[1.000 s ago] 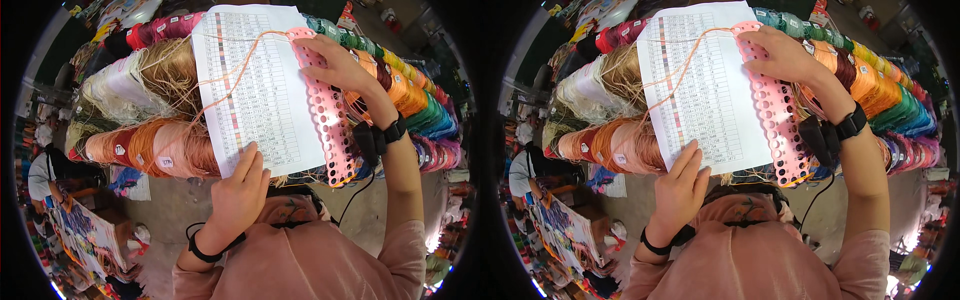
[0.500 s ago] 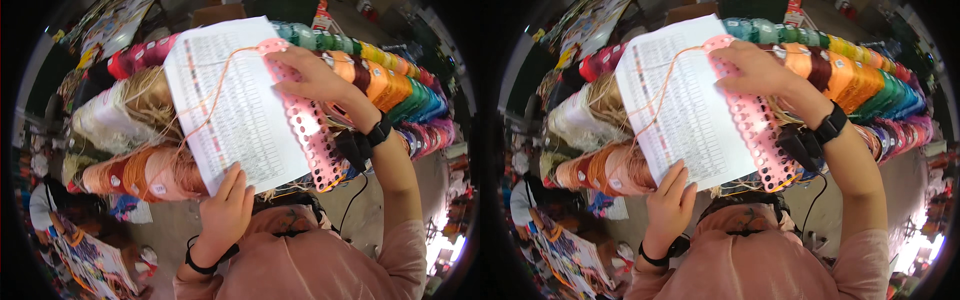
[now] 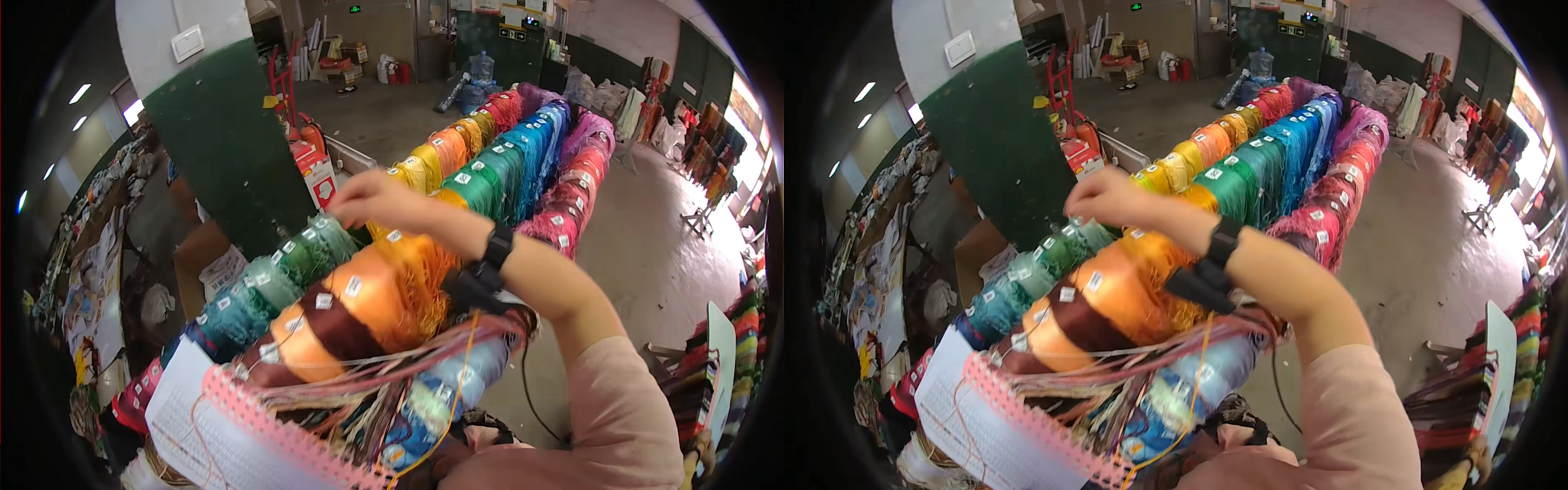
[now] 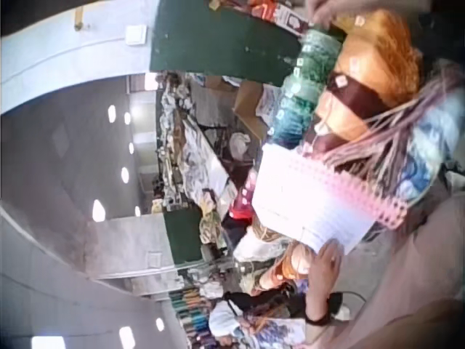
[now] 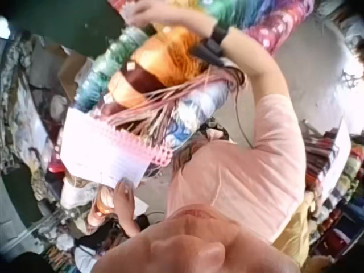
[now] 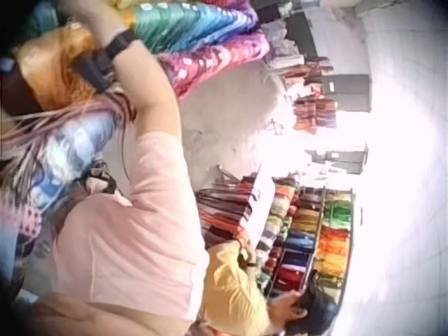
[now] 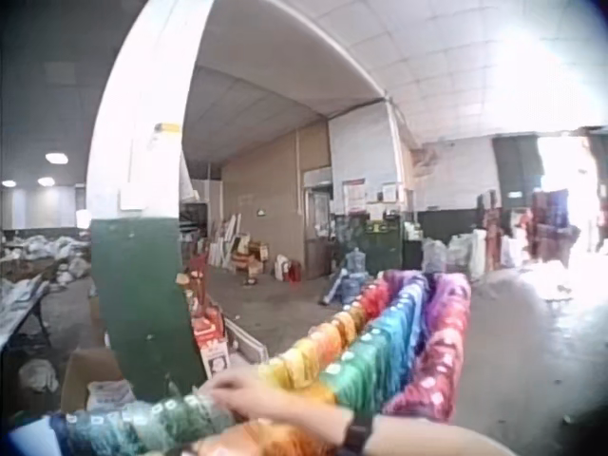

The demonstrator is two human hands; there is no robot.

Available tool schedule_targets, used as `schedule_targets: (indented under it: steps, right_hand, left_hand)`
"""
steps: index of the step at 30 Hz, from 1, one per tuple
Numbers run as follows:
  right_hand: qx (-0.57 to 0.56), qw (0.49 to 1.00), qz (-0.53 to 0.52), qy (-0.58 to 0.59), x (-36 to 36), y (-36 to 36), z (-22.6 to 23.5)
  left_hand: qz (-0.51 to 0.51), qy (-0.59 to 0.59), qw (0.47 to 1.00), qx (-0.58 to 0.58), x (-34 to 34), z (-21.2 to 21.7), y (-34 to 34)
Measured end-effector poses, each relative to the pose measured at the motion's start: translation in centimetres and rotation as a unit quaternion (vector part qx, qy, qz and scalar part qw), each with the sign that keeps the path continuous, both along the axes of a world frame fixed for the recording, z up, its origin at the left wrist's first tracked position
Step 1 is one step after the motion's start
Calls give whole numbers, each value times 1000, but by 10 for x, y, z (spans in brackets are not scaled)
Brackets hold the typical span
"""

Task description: The person gathers embroidery thread by referencing a list, pulling individual strands from large bundles on a rack, and threading them through holes in a pink plastic organizer.

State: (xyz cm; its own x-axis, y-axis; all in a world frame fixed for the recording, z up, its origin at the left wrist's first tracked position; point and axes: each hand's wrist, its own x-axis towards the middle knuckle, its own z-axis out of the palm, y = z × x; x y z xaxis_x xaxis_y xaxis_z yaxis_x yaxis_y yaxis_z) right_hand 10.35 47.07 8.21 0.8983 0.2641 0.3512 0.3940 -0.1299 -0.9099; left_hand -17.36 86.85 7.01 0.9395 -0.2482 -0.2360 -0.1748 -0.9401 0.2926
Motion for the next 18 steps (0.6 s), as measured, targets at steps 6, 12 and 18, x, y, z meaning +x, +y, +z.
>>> schedule_targets:
  steps: [6, 12, 18]
  right_hand:
    - [-147, 930, -324, 90, 76, -218, 7]
    - [-396, 905, -131, 89, 153, -239, -21]
    - [-368, 913, -83, 153, 204, -253, -22]
  left_hand:
    - [129, 155, 969, 141, 41, 44, -56]
    - [158, 84, 983, 27, 70, 43, -116]
    - [181, 88, 979, 31, 70, 37, -138]
